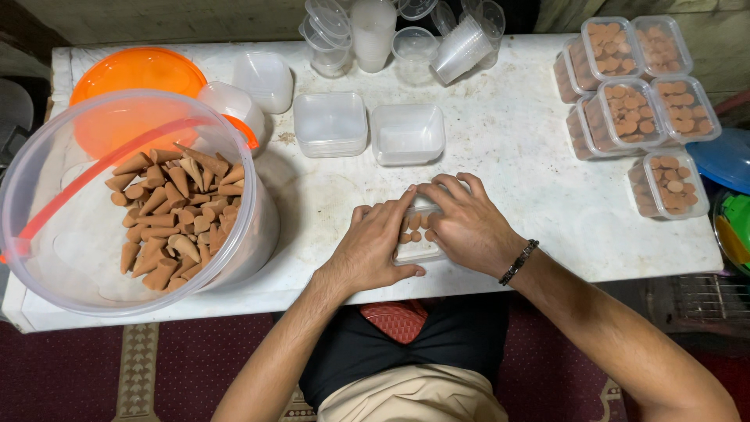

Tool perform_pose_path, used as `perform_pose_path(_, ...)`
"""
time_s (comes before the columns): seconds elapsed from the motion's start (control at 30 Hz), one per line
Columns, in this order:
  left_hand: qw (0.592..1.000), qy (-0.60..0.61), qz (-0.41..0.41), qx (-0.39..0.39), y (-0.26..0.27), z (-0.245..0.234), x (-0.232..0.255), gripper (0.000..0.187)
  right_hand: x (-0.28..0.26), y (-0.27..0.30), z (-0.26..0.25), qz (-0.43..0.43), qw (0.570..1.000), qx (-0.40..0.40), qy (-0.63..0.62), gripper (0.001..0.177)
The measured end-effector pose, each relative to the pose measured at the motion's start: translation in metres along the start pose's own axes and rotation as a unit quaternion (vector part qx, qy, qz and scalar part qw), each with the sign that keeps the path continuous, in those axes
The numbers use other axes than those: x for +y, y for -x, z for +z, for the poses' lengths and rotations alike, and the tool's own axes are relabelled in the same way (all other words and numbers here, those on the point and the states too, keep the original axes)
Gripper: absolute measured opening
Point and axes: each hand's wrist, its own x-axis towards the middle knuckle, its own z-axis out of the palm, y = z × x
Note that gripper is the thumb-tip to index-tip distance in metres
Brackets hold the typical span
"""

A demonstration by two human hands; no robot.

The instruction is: The person places incense cones into a small plastic container and then presses a lid onto the container.

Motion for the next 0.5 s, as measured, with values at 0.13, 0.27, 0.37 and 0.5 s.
perform_pose_path(0.13,1.0,-0.001,0.001,0.0,-0.001,-0.001,0.0,0.119,0.004,-0.003,0.006,-0.009,1.0,-0.003,0.013,0.016)
perform_pose_path(0.27,1.0,0.0,0.0,0.0,0.0,0.0,-0.001,0.119,0.004,-0.004,0.012,0.005,1.0,-0.015,0.012,0.018)
perform_pose_path(0.37,1.0,0.0,-0.002,-0.002,0.001,0.001,-0.001,0.118,0.002,-0.004,0.011,0.008,1.0,-0.027,0.001,0.018)
perform_pose_path(0.5,1.0,-0.003,0.001,-0.003,-0.001,0.004,-0.004,0.12,0.001,-0.005,0.009,0.005,0.999,-0.034,-0.001,0.018)
